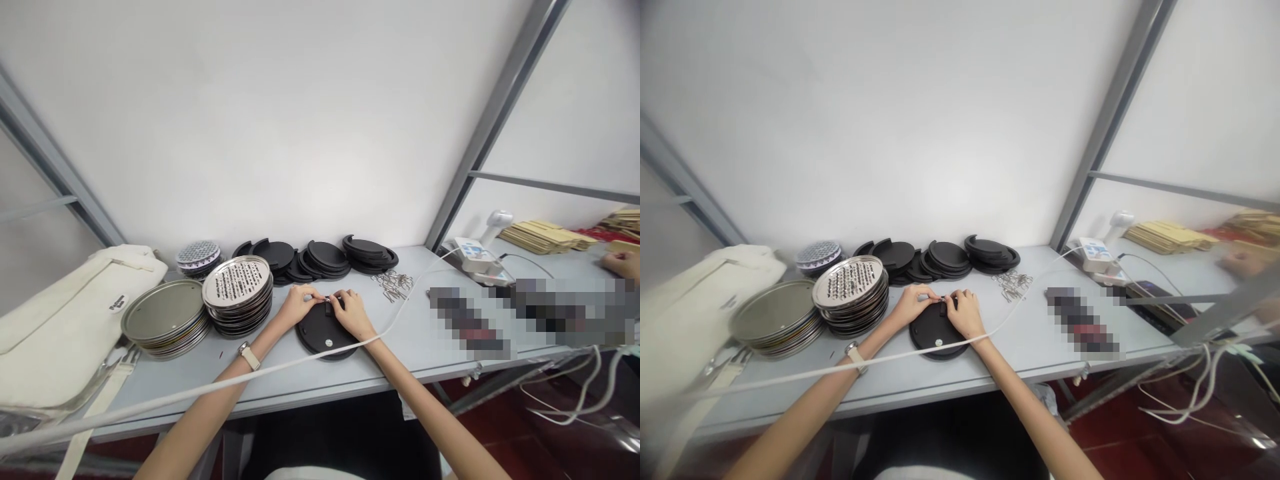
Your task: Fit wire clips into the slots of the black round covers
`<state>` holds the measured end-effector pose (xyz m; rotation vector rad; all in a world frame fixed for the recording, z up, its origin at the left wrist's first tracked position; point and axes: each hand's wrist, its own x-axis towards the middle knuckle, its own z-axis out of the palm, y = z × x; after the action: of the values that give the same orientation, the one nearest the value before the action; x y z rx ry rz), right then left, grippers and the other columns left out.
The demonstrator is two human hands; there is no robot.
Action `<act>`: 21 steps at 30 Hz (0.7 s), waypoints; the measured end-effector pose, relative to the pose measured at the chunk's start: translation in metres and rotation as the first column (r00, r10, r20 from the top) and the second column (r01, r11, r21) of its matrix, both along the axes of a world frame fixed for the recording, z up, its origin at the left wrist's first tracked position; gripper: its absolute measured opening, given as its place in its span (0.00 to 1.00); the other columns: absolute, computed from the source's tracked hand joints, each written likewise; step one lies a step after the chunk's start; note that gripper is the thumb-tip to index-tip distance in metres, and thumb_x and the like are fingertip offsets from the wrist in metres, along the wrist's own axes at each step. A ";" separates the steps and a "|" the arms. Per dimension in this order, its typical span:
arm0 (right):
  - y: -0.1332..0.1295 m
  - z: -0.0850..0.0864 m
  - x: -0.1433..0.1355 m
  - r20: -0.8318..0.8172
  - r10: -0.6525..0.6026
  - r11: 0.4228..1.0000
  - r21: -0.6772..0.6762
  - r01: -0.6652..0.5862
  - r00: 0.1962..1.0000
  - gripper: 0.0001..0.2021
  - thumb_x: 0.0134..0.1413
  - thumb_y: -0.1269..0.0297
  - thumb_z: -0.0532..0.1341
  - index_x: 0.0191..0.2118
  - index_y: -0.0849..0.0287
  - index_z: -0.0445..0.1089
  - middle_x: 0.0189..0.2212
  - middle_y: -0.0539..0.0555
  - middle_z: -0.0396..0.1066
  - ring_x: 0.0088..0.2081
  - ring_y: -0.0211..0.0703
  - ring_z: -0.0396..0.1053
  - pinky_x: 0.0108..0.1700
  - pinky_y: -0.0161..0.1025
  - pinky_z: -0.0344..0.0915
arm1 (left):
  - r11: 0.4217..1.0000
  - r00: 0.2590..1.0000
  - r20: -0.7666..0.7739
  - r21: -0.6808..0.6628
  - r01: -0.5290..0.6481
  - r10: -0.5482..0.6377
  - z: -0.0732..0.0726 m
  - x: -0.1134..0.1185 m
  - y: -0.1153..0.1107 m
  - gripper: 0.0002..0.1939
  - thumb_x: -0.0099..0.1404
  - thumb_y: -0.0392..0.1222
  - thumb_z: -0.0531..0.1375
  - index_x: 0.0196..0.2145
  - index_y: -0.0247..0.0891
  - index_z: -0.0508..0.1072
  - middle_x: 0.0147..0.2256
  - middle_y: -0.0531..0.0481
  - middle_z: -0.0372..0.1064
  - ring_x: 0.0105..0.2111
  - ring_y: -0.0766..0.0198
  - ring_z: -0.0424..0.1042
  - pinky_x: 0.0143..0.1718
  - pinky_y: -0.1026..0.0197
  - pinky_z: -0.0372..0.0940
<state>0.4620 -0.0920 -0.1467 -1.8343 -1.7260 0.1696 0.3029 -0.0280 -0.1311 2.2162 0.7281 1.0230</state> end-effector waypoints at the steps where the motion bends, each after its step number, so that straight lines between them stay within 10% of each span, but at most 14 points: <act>1: 0.000 0.000 0.000 -0.002 0.002 1.000 -0.006 -0.002 1.000 0.11 0.62 0.63 0.51 0.37 0.60 0.70 0.38 0.58 0.73 0.44 0.48 0.65 0.49 0.41 0.54 | 1.000 1.000 0.002 -0.001 0.001 -0.001 0.000 0.000 0.000 0.04 0.57 0.32 0.63 0.27 0.35 0.78 0.29 0.48 0.76 0.33 0.63 0.73 0.40 0.62 0.64; 21: 0.009 -0.016 0.010 -0.125 0.009 1.000 0.018 -0.006 0.992 0.11 0.59 0.60 0.53 0.35 0.58 0.71 0.35 0.55 0.71 0.41 0.45 0.65 0.46 0.40 0.56 | 0.999 0.999 0.023 -0.013 0.032 -0.032 -0.007 -0.002 0.006 0.03 0.57 0.34 0.63 0.28 0.35 0.78 0.29 0.48 0.75 0.32 0.63 0.73 0.38 0.63 0.64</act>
<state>0.4719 -0.0830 -0.1629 -1.7663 -1.6434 0.2656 0.3011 -0.0224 -0.1381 2.1946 0.6856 1.0236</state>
